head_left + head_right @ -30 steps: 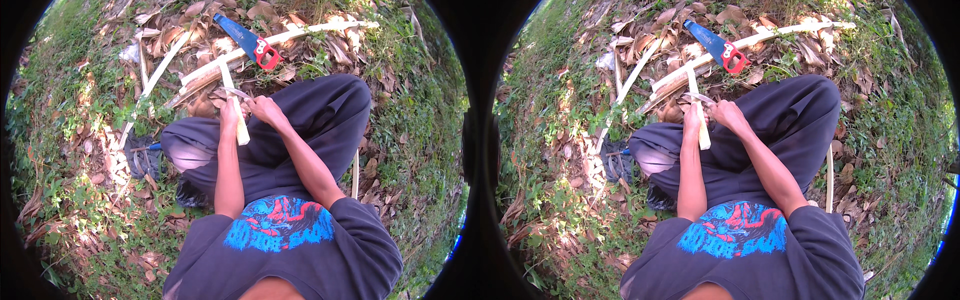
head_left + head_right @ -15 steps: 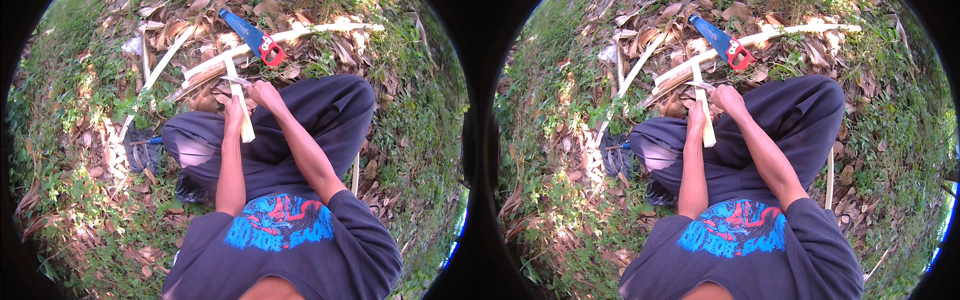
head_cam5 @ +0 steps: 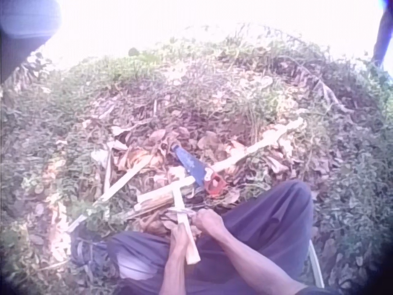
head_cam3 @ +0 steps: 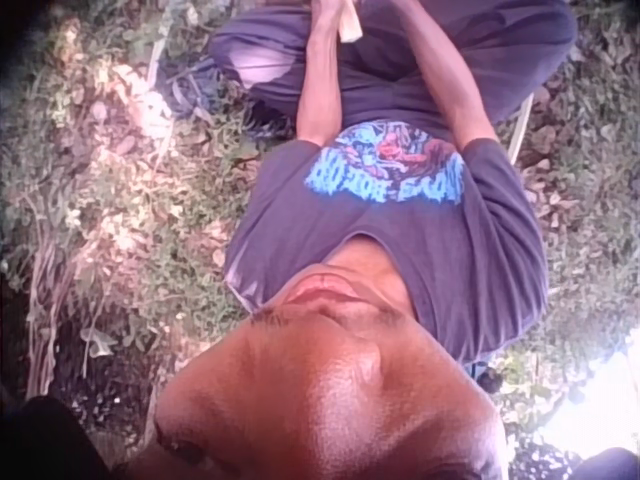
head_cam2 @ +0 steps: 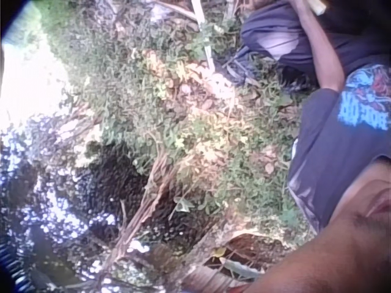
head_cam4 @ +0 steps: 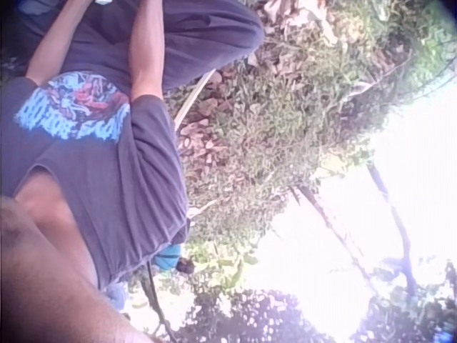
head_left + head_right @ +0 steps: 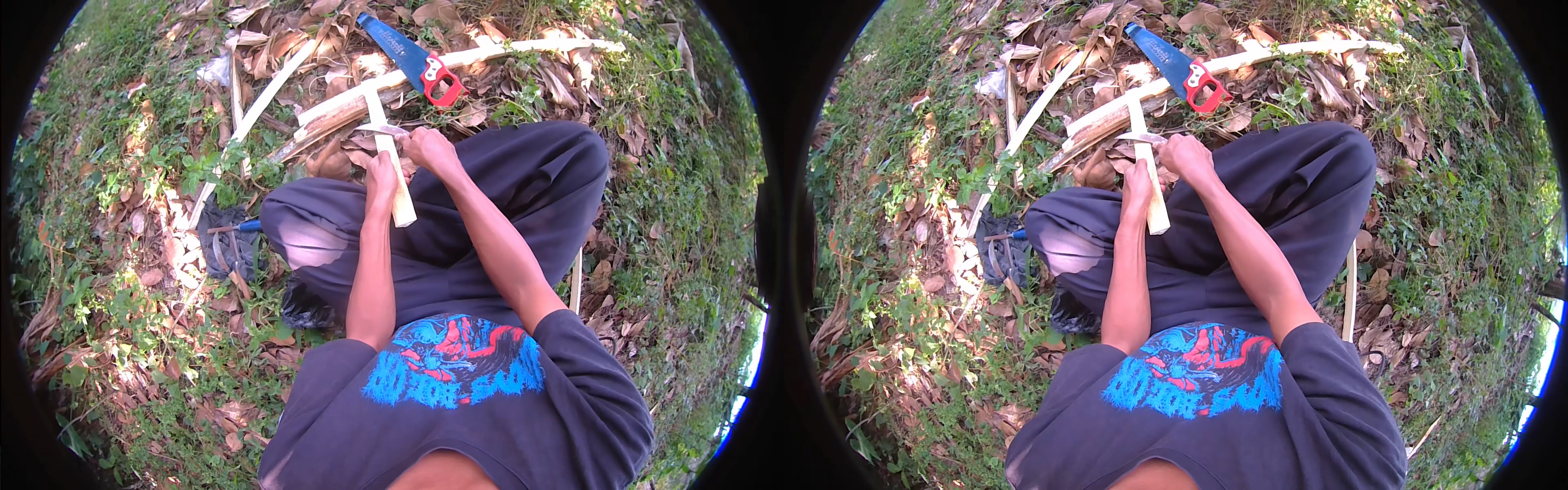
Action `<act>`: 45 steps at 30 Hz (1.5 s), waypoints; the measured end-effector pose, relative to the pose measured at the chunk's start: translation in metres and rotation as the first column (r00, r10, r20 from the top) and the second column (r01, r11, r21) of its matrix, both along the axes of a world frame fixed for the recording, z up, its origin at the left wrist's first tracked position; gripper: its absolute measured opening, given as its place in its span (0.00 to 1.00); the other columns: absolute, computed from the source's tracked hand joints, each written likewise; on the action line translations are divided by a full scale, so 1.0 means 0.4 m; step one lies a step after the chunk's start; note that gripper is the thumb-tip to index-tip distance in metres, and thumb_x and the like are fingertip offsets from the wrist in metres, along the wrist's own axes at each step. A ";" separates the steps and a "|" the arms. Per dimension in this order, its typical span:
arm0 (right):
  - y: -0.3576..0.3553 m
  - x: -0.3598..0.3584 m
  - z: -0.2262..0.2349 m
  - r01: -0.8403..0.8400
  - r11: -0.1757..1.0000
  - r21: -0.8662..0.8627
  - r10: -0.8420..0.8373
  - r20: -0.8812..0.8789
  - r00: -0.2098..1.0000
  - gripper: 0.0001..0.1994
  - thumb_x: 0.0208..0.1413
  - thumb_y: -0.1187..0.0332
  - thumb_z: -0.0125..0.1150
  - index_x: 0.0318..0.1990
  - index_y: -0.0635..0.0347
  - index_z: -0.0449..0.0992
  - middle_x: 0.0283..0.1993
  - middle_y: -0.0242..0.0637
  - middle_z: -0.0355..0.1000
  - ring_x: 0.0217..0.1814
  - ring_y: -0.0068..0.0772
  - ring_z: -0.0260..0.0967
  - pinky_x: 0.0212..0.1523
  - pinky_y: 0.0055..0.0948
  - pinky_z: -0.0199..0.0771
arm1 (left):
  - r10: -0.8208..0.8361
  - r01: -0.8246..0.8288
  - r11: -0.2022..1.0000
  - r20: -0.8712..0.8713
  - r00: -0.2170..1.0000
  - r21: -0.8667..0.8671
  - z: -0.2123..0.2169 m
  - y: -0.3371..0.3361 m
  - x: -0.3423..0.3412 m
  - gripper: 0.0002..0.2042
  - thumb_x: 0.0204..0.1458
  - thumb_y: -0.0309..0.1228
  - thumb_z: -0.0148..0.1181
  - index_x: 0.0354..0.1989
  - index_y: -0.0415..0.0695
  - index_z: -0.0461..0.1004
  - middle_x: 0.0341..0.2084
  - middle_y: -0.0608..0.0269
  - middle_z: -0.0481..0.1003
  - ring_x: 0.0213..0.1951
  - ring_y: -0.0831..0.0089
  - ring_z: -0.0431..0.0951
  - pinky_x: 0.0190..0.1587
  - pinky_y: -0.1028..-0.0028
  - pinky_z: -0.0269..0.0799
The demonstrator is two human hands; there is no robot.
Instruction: The person sits on the ground and uses a red hand saw to cut a long piece of light-colored wood into smaller segments. They hold the wood with their left hand and saw with their right hand, creating a pile of cut pieces.
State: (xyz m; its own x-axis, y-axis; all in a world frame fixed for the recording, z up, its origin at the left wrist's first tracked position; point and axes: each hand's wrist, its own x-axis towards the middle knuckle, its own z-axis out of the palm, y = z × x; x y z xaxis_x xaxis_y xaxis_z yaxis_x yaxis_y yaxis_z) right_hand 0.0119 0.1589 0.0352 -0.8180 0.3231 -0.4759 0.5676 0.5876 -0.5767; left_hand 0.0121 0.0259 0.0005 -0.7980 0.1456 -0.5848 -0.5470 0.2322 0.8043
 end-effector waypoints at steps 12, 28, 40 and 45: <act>0.088 0.052 0.037 -0.085 0.978 -0.189 0.117 0.162 0.980 0.31 0.64 0.44 0.46 0.27 0.68 0.77 0.17 0.39 0.69 0.17 0.34 0.69 0.22 0.35 0.70 | 0.007 -0.013 0.995 0.062 0.998 0.096 0.002 -0.012 -0.003 0.22 0.64 0.45 0.38 0.35 0.37 0.69 0.17 0.58 0.73 0.16 0.69 0.74 0.18 0.71 0.70; 0.040 0.030 -0.006 0.043 0.997 0.056 -0.043 -0.016 0.999 0.27 0.62 0.45 0.50 0.41 0.65 0.81 0.40 0.63 0.76 0.47 0.63 0.74 0.50 0.52 0.73 | -0.016 0.016 1.000 -0.012 1.000 0.006 0.033 0.009 0.004 0.22 0.64 0.43 0.35 0.36 0.35 0.69 0.17 0.56 0.74 0.16 0.69 0.75 0.19 0.69 0.71; 0.065 -0.108 -0.057 0.088 0.994 0.071 -0.086 -0.030 0.996 0.23 0.62 0.52 0.51 0.45 0.67 0.80 0.44 0.60 0.77 0.50 0.58 0.75 0.52 0.49 0.75 | -0.039 0.037 0.999 0.056 0.998 0.032 0.058 -0.013 0.027 0.21 0.65 0.44 0.38 0.35 0.36 0.69 0.17 0.58 0.73 0.16 0.70 0.74 0.19 0.70 0.70; 0.092 -0.075 -0.064 -0.005 1.000 0.026 0.005 -0.010 1.000 0.25 0.63 0.51 0.50 0.44 0.69 0.80 0.45 0.62 0.76 0.51 0.60 0.74 0.52 0.50 0.73 | -0.027 0.026 0.999 0.070 0.997 0.018 0.074 -0.004 0.035 0.21 0.66 0.44 0.38 0.34 0.38 0.69 0.17 0.60 0.72 0.16 0.71 0.73 0.19 0.71 0.70</act>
